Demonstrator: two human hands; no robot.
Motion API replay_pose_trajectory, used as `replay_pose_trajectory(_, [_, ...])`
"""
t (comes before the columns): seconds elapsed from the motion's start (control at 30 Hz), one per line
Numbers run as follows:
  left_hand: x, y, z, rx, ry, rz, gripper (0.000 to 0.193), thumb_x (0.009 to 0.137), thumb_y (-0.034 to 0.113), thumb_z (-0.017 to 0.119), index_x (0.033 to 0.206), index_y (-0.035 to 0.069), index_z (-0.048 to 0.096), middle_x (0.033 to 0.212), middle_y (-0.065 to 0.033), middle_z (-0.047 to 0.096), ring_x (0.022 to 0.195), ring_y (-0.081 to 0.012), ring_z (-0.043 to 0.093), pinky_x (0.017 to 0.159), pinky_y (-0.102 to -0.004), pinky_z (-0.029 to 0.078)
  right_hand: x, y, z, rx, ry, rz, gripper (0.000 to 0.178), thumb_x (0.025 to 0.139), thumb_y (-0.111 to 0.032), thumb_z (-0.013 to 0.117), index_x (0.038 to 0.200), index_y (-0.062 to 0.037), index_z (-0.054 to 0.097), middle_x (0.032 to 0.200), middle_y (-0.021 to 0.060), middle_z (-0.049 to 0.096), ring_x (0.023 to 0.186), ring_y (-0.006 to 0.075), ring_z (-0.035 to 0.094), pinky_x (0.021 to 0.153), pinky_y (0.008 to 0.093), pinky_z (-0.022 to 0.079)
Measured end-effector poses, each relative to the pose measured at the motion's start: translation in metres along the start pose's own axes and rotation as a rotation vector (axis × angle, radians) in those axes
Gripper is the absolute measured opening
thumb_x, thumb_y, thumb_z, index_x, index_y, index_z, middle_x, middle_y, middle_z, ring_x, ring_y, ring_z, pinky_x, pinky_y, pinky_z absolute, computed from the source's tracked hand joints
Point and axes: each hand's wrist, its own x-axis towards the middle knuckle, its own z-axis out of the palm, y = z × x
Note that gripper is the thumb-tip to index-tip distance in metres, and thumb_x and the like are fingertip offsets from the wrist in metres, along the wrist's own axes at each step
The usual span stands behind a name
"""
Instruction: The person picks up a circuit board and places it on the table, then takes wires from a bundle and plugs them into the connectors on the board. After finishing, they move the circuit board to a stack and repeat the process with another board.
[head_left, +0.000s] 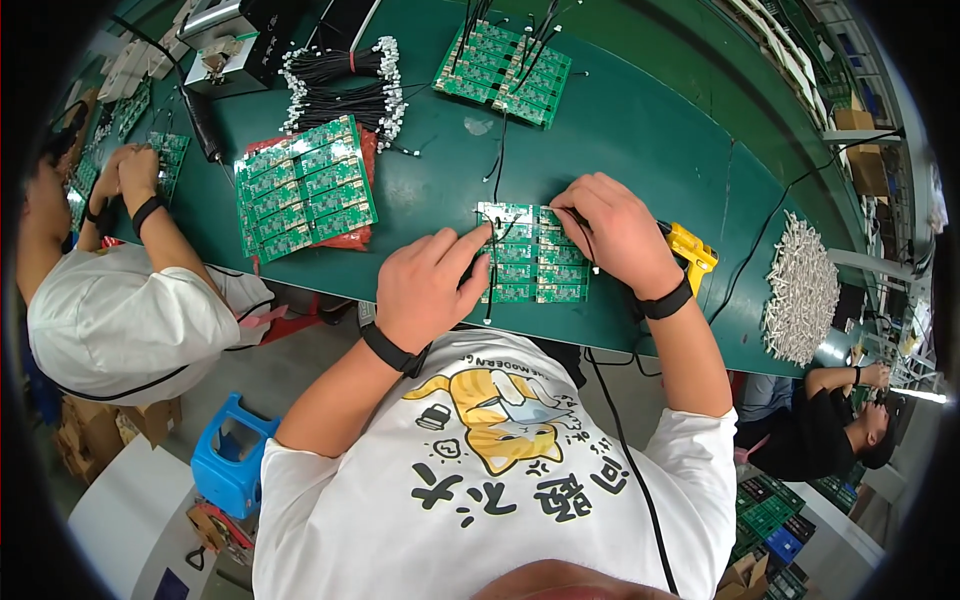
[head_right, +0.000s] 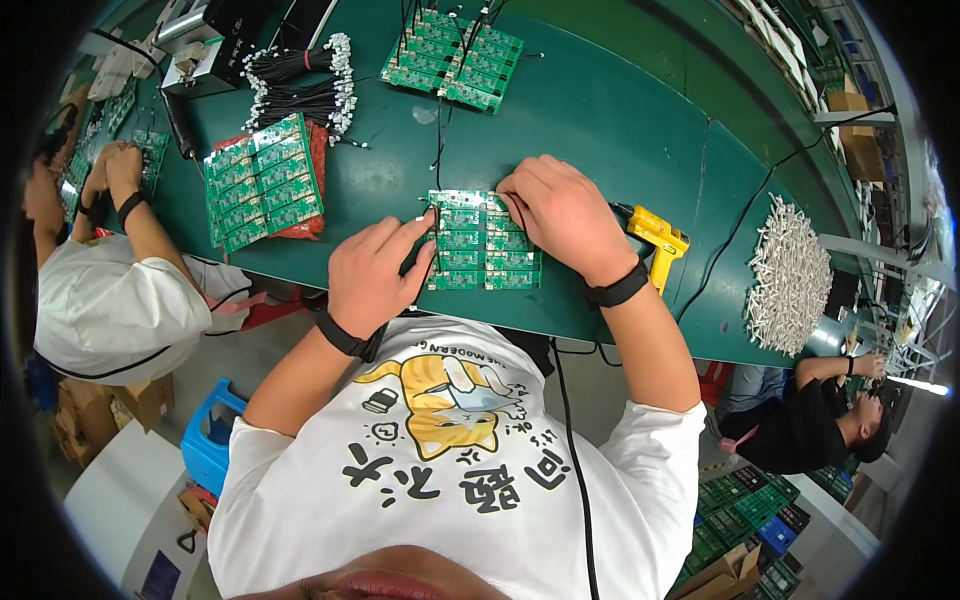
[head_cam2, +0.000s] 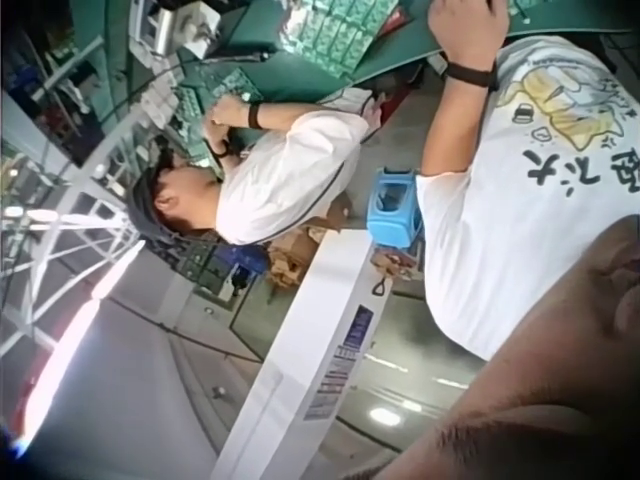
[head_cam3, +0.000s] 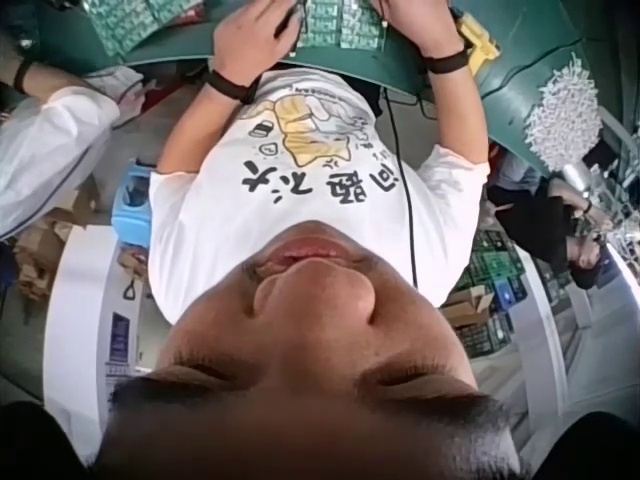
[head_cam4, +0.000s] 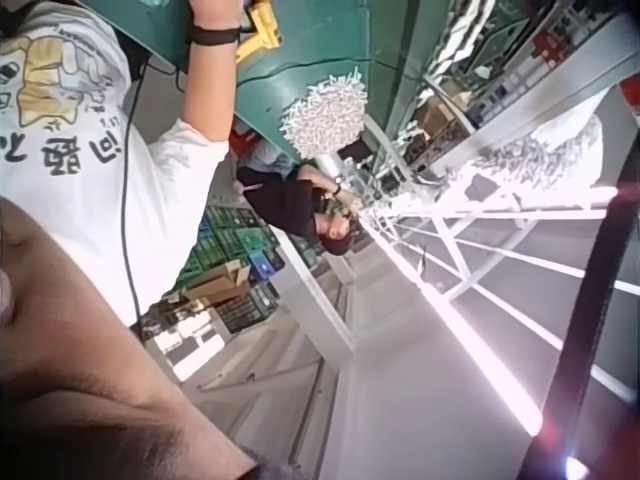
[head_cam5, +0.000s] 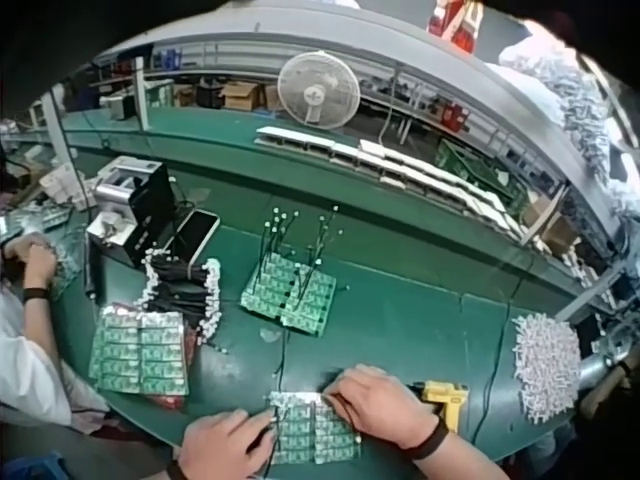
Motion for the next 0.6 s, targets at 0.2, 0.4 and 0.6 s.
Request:
replay_pose_trajectory(0.2, [0.001,0.001,-0.002,-0.001,-0.015,-0.008,0.037,0.098,0.019,0.084,0.135,0.014,0.083,0.089,-0.0041,0.065,0.074,-0.0242,0.069,0.065,-0.0416,0.057,0.015,0.004,-0.014,0.116,-0.092,0.056,0.010,0.096,-0.003,0.086,0.103,-0.0042,0.079,0.099,0.0103,0.076,0.094,0.0353,0.071,0.084,0.0455,0.059])
replay_pose_trajectory(0.4, [0.003,0.000,-0.001,0.005,-0.015,0.000,0.037,0.098,0.020,0.084,0.134,0.014,0.084,0.086,-0.0033,0.066,0.073,-0.0237,0.068,0.065,-0.0412,0.056,0.022,0.007,-0.016,0.165,-0.143,0.064,0.010,0.093,-0.001,0.087,0.098,-0.0033,0.078,0.096,0.0109,0.076,0.093,0.0361,0.071,0.083,0.0463,0.058])
replay_pose_trajectory(0.6, [0.003,0.001,-0.002,0.009,-0.028,-0.002,0.038,0.098,0.020,0.085,0.135,0.014,0.084,0.087,-0.0034,0.067,0.073,-0.0235,0.068,0.064,-0.0410,0.056,0.027,0.000,-0.013,0.107,-0.150,0.086,0.010,0.092,-0.001,0.086,0.097,-0.0032,0.078,0.095,0.0105,0.076,0.093,0.0366,0.070,0.083,0.0456,0.057])
